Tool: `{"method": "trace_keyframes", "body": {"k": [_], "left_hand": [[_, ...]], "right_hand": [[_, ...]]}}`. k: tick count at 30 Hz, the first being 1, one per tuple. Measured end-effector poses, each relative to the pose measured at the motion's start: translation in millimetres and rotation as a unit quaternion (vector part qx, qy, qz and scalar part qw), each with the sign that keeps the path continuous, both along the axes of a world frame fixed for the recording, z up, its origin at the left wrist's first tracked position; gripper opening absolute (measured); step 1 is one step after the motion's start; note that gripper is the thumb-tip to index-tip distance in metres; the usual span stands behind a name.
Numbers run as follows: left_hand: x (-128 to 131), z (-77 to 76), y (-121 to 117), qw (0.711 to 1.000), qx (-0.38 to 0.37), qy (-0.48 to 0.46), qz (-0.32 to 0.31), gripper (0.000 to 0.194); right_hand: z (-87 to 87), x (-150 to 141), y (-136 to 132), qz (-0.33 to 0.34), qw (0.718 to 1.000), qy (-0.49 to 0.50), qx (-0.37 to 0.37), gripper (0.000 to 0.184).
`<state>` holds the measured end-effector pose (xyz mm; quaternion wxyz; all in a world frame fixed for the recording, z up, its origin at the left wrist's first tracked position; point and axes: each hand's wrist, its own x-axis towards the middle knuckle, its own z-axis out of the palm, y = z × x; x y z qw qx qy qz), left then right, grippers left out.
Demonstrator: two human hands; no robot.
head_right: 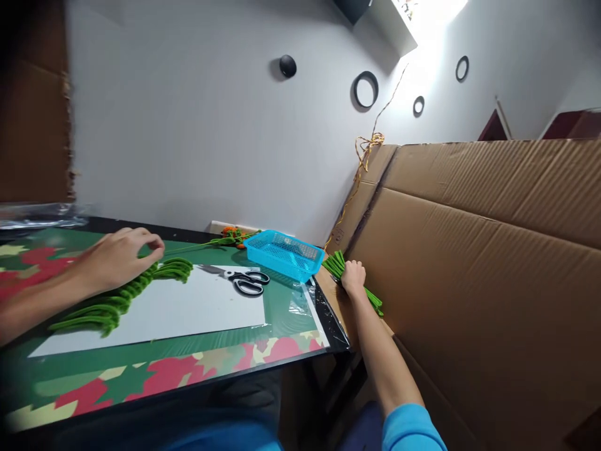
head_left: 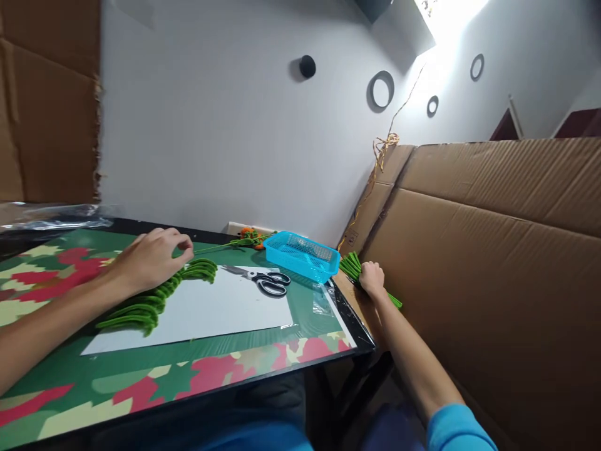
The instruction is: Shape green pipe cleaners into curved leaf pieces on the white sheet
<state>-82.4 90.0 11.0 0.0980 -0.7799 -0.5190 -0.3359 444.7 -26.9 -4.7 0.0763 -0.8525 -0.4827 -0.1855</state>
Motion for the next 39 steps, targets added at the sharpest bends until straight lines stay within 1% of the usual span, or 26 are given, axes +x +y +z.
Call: {"method": "trace_keyframes", "body": {"k": [2,4,6,9,13,15,17,23,25,27,30,32,33,34,35,36,37,38,39], "left_hand": [[-0.2,0.8,-6.9,1.0,-0.007,0.017,-0.014,0.025],[0.7,2.5,-14.3,0.998,-0.027,0.041,-0.042,0.026],[2.4,2.9,-18.6,0.997,-0.033,0.041,-0.054,0.025],[4.5,0.0,-18.5,0.998,-0.03,0.025,-0.058,0.018],[5.1,-4.9,-14.0,0.997,-0.01,0.004,-0.074,0.018],[4.4,-6.4,-12.6,0.996,0.003,0.005,-0.092,0.021],[3.4,-7.3,-11.9,0.995,0.012,0.007,-0.1,0.022],[3.8,-6.9,-11.2,0.995,0.012,0.009,-0.1,0.022],[5.2,-5.9,-11.7,0.995,0.01,0.004,-0.101,0.023],[6.8,-4.5,-13.5,0.994,0.009,-0.002,-0.112,0.024],[10.4,-1.1,-21.1,0.989,0.009,-0.025,-0.148,0.03],[14.3,1.8,-29.3,0.983,0.004,-0.047,-0.176,0.038],[16.8,3.4,-33.9,0.98,0.001,-0.059,-0.189,0.042],[19.6,4.9,-38.5,0.977,-0.002,-0.072,-0.2,0.047],[22.5,6.3,-42.8,0.974,-0.001,-0.088,-0.21,0.052],[25.4,7.6,-46.6,0.97,0.003,-0.107,-0.22,0.057],[28.0,8.7,-49.7,0.964,0.006,-0.128,-0.232,0.06],[30.1,9.7,-52.0,0.958,0.005,-0.149,-0.245,0.06],[31.7,10.5,-53.7,0.952,-0.003,-0.165,-0.259,0.057]], "right_hand": [[2.2,2.7,5.1,-0.002,1.0,0.01,-0.008,0.028],[3.6,6.6,9.0,-0.009,0.999,0.031,-0.021,0.027],[4.3,10.8,11.9,-0.022,0.997,0.058,-0.039,0.026],[5.3,14.3,13.8,-0.034,0.995,0.082,-0.05,0.026],[11.1,13.2,13.8,-0.029,0.996,0.08,-0.032,0.016],[16.7,12.1,13.3,-0.031,0.996,0.076,-0.022,0.014],[23.4,11.5,12.2,-0.037,0.997,0.072,-0.011,0.017],[46.7,8.8,7.7,-0.033,0.999,0.035,0.025,0.021],[56.9,2.8,6.8,-0.024,0.999,0.016,0.043,0.025],[69.0,-9.1,6.6,-0.005,0.996,-0.006,0.086,0.027],[87.9,-40.1,7.9,0.061,0.979,-0.015,0.193,0.026],[97.4,-69.4,9.2,0.141,0.955,-0.006,0.261,0.026],[100.2,-86.1,9.7,0.199,0.942,0.004,0.271,0.027],[101.4,-103.6,10.3,0.264,0.928,0.016,0.261,0.027],[101.0,-121.6,10.8,0.342,0.913,0.024,0.222,0.025],[99.0,-139.4,11.4,0.419,0.892,0.033,0.167,0.022],[95.6,-156.5,12.3,0.482,0.868,0.043,0.111,0.018],[91.0,-172.3,13.6,0.522,0.848,0.054,0.072,0.017],[85.6,-186.4,15.3,0.546,0.833,0.07,0.058,0.017]]}}
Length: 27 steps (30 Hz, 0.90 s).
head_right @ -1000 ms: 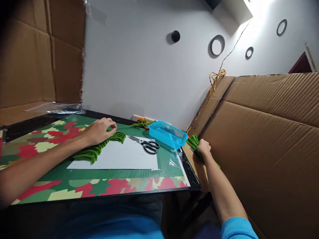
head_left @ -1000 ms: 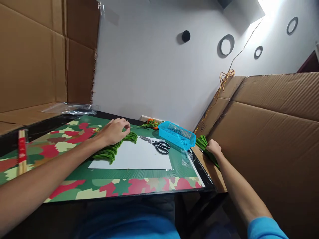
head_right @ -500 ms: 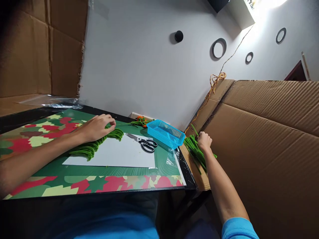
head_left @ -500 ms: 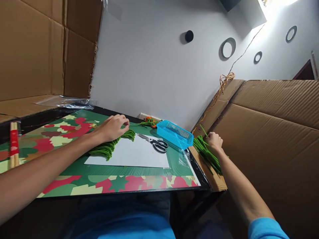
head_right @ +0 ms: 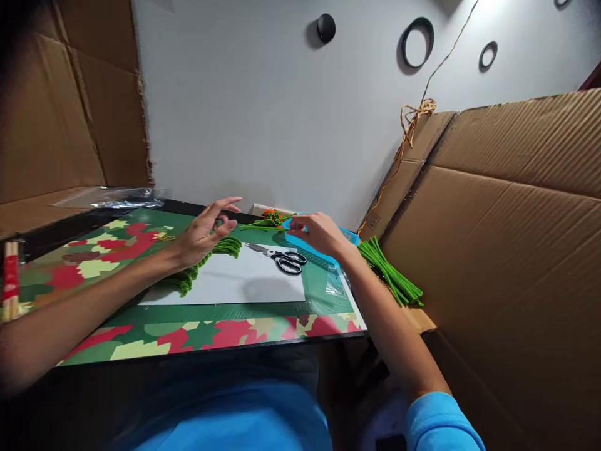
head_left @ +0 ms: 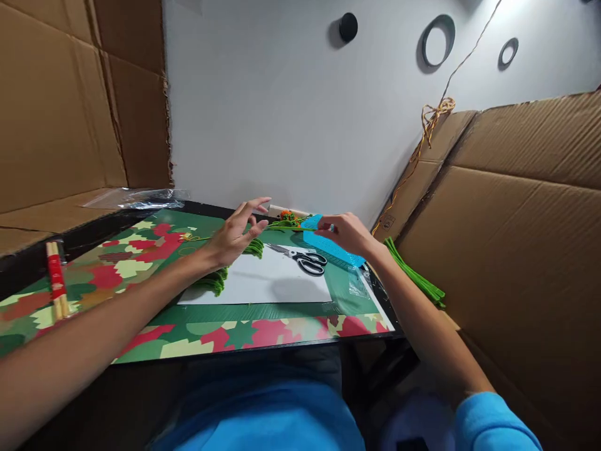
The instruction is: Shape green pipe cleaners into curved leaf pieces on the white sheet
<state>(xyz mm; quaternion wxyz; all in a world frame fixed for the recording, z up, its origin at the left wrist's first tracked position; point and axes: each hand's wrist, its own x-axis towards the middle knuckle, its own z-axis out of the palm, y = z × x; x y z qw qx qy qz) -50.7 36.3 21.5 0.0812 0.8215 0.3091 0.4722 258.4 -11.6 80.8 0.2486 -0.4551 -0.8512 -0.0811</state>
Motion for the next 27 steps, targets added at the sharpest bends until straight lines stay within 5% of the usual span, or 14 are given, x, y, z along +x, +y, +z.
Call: {"method": "trace_keyframes", "body": {"k": [5,10,12,15,17,19,23,27], "left_hand": [[0.5,0.3,-2.4,0.996,-0.022,0.08,-0.028,0.046],[-2.7,-0.7,-5.1,0.998,-0.009,0.051,0.037,0.045],[-4.3,0.1,-6.1,0.998,-0.003,0.033,0.06,0.044],[-4.3,0.4,-8.1,0.998,-0.003,0.038,0.053,0.042],[-1.0,-1.4,-9.8,0.998,-0.016,0.047,0.028,0.041],[5.4,-4.4,-11.4,0.998,-0.051,0.048,-0.008,0.038],[25.4,-9.1,-14.0,0.971,-0.2,0.025,-0.132,0.039],[45.3,-5.9,-18.5,0.898,-0.356,0.063,-0.249,0.048]], "right_hand": [[-31.7,-37.8,14.9,0.05,0.992,0.11,-0.026,0.019],[-58.9,-39.4,24.8,0.086,0.969,0.214,-0.088,0.033],[-66.1,-36.6,23.3,0.133,0.928,0.3,-0.177,0.045],[-70.1,-32.1,16.8,0.204,0.814,0.449,-0.307,0.049],[-68.7,-30.3,12.2,0.243,0.748,0.527,-0.321,0.043],[-65.8,-29.8,8.7,0.263,0.712,0.576,-0.303,0.039],[-62.2,-33.3,4.3,0.276,0.69,0.613,-0.267,0.036],[-67.9,-43.7,6.8,0.266,0.689,0.622,-0.261,0.038]]}}
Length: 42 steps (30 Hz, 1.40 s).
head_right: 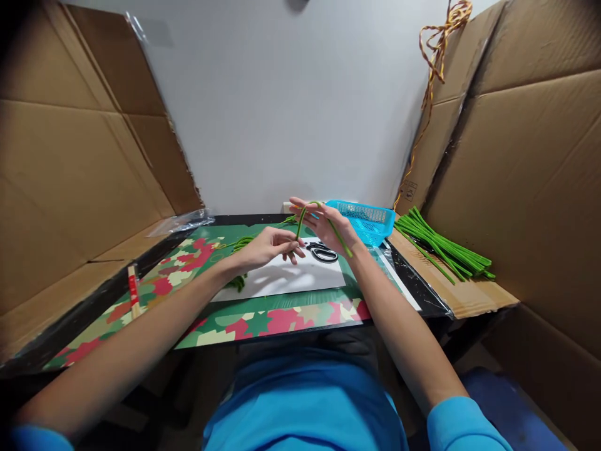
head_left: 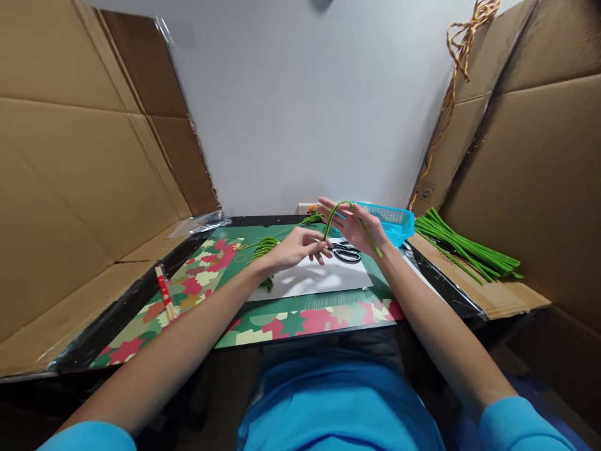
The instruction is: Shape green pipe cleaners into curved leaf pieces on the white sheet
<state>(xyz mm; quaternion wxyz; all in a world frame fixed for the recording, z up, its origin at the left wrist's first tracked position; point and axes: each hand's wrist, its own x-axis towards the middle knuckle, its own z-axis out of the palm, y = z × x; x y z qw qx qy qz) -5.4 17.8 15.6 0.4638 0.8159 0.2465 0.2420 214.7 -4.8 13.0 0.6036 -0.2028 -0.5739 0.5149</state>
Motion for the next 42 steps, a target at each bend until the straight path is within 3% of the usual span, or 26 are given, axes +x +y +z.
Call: {"method": "trace_keyframes", "body": {"k": [4,10,14,18,26,31,42], "left_hand": [[8.9,-1.6,-5.8,0.991,-0.111,0.047,-0.064,0.053],[17.6,-28.1,-11.4,0.986,-0.166,-0.022,0.002,0.052],[24.6,-37.5,-10.8,0.991,-0.108,-0.059,0.056,0.057],[22.8,-34.3,-7.9,0.993,-0.032,-0.073,0.09,0.053],[20.1,-35.9,-3.8,0.992,-0.002,-0.074,0.105,0.045],[20.6,-42.1,-4.2,0.993,0.009,-0.068,0.098,0.037],[16.0,-42.2,0.1,0.998,-0.004,-0.045,0.035,0.046]], "right_hand": [[-16.2,-12.3,14.7,-0.007,0.999,0.042,-0.014,0.044],[-35.7,-18.5,27.0,-0.013,0.995,0.072,-0.063,0.049],[-34.8,-16.7,24.2,-0.021,0.994,0.073,-0.078,0.048],[-32.9,-17.4,23.9,-0.039,0.995,0.063,-0.074,0.054],[-36.8,-23.8,18.2,0.019,0.999,0.008,-0.047,0.05],[-41.0,-22.9,16.1,0.045,0.998,-0.011,-0.049,0.047],[-41.9,-27.9,22.5,-0.042,0.998,0.012,-0.046,0.042]]}}
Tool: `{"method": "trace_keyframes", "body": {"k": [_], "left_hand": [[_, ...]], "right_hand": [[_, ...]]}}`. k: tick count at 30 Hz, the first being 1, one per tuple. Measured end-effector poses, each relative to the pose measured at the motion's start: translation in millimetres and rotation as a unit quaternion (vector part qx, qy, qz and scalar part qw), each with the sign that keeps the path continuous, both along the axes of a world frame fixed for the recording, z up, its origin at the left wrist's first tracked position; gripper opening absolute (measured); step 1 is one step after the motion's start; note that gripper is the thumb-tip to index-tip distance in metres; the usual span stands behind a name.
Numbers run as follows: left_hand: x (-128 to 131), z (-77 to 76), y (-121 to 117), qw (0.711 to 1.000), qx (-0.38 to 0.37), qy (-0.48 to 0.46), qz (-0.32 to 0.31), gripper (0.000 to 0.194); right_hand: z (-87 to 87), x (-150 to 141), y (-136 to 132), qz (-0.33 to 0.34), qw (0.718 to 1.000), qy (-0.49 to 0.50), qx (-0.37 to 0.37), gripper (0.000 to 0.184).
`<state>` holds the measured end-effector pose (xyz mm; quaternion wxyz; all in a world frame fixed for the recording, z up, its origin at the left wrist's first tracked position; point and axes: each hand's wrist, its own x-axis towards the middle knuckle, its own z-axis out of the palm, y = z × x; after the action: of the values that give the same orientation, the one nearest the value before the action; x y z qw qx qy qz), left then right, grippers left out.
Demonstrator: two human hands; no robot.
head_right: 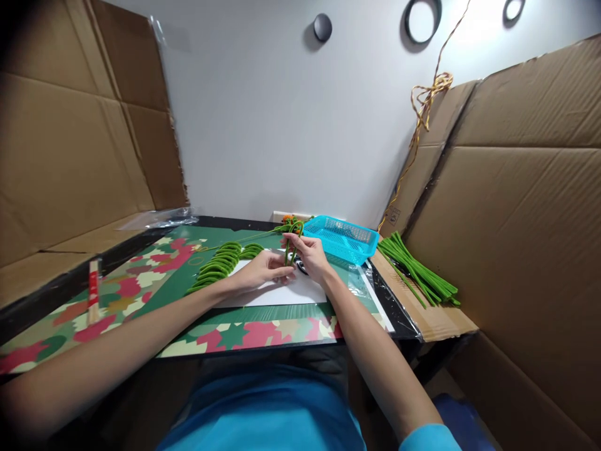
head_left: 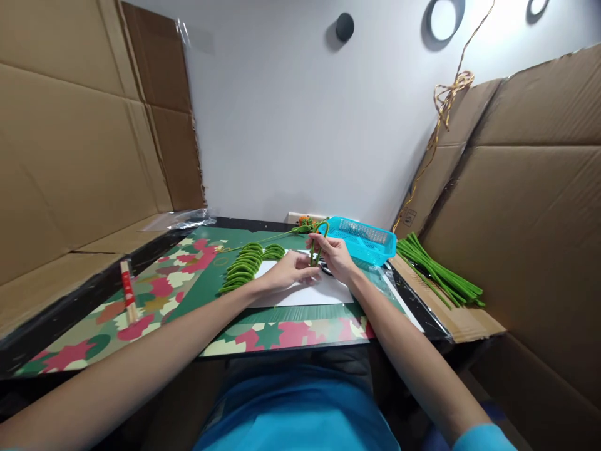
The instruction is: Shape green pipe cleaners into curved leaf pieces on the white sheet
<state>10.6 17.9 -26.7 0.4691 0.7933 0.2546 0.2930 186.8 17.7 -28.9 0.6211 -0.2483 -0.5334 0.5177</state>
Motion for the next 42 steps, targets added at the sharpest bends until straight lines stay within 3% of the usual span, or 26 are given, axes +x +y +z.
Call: {"method": "trace_keyframes", "body": {"k": [8,17,23,29,35,42], "left_hand": [[-2.2,-4.3,-2.0,0.995,-0.078,-0.051,0.046,0.051],[-6.2,-7.6,-0.1,0.991,-0.117,-0.059,0.021,0.048],[-10.6,-10.3,-6.0,0.989,-0.132,-0.062,0.009,0.056],[-19.3,-4.5,-10.9,0.997,-0.078,0.001,0.007,0.049],[-17.0,7.4,-21.0,0.991,-0.133,0.022,-0.025,0.045],[-8.0,-0.9,-16.9,0.989,-0.145,-0.017,-0.016,0.053]], "right_hand": [[4.1,0.3,5.3,0.004,1.0,0.017,-0.006,0.049],[3.7,-0.9,2.8,-0.002,0.999,0.031,-0.018,0.052],[1.6,1.6,0.8,0.02,0.997,0.059,-0.038,0.064],[3.7,-0.1,0.0,0.033,0.996,0.077,-0.013,0.05],[7.4,0.8,-0.2,0.047,0.997,0.062,0.012,0.043],[8.6,8.6,3.3,0.039,0.999,0.019,0.024,0.042]]}}
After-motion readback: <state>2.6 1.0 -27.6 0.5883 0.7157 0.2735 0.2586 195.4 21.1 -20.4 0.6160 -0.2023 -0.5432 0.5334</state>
